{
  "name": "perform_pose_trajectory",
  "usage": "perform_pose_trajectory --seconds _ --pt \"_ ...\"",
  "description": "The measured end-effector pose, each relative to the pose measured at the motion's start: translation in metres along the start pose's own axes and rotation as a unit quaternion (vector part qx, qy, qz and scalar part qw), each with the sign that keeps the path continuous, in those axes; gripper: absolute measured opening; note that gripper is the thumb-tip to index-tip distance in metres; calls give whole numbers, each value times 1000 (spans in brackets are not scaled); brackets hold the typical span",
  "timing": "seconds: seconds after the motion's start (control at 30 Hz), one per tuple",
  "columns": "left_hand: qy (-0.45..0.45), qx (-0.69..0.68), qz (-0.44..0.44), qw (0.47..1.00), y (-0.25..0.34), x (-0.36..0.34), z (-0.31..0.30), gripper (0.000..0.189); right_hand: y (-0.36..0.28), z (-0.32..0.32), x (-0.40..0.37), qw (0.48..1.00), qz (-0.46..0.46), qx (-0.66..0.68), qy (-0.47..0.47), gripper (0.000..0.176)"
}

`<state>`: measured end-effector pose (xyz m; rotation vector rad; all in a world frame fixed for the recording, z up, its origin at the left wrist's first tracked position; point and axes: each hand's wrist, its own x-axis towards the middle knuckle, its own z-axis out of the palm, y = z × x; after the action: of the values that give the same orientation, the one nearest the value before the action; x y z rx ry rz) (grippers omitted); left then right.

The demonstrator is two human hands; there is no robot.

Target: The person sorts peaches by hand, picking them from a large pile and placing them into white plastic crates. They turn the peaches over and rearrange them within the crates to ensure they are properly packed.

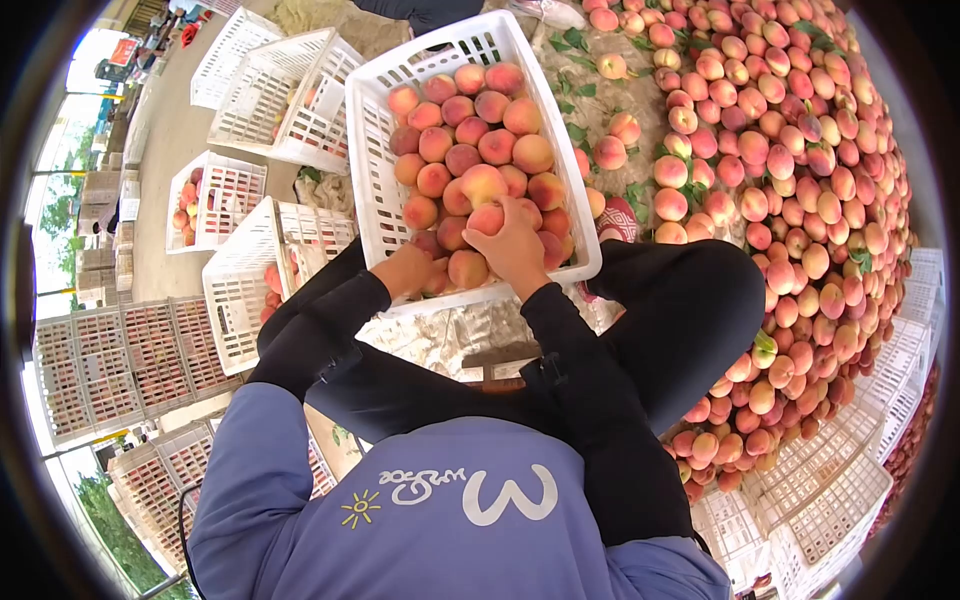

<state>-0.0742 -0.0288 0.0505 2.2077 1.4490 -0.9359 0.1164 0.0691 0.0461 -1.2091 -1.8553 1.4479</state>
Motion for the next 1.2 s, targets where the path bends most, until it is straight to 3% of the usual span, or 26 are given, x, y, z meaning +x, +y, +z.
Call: perform_pose_trajectory --seconds 0.03,0.1,0.17,0.27,0.37,0.57,0.6,0.7,0.73,0.8,0.83,0.9,0.93,1.03,1.1,1.2 --pt "-68 -61 4 996 -2 3 -3 39 4 0 -2 1000 5 -4 -2 70" --pt "-68 -53 13 996 -7 7 10 44 8 3 2 999 -18 -37 6 74" --pt "109 -2 20 994 -7 4 26 37 2 0 3 999 -6 -39 -9 74" --pt "30 -22 -1 999 3 -5 13 22 6 5 4 998 -11 -53 -18 75" --pt "31 -25 -60 997 13 1 25 13 4 2 2 997 -28 -74 -21 76" --pt "76 13 -54 996 8 -6 25 26 -15 9 -1 993 -40 -98 -55 75" --pt "82 7 -58 995 5 -8 25 26 -9 15 0 994 -31 -53 -94 75" --pt "214 -140 -129 958 -22 -50 -4 30 -6 34 -8 986 -39 0 -164 71" --pt "217 -145 -137 956 -30 -62 -7 30 5 45 -7 968 -62 3 -244 68" --pt "440 -168 -232 851 -42 -80 -7 37 -8 51 -12 919 -125 -63 -367 60" --pt "443 -170 -238 848 -42 -85 -7 37 -20 52 -12 917 -129 -67 -372 60" --pt "521 -273 -316 744 -40 -92 -3 42 -38 55 -9 889 -113 -182 -404 61" --pt "522 -276 -320 741 -36 -90 3 42 -45 58 -10 887 -113 -186 -408 61" --pt "538 -538 -280 586 -21 -76 19 42 -47 67 -10 888 -58 -227 -397 64" --pt "527 -548 -276 589 -10 -77 16 41 -23 76 -9 919 -48 -131 -368 66" --pt "544 -499 -285 612 -3 -71 18 41 -33 72 -15 915 -64 -183 -355 68"
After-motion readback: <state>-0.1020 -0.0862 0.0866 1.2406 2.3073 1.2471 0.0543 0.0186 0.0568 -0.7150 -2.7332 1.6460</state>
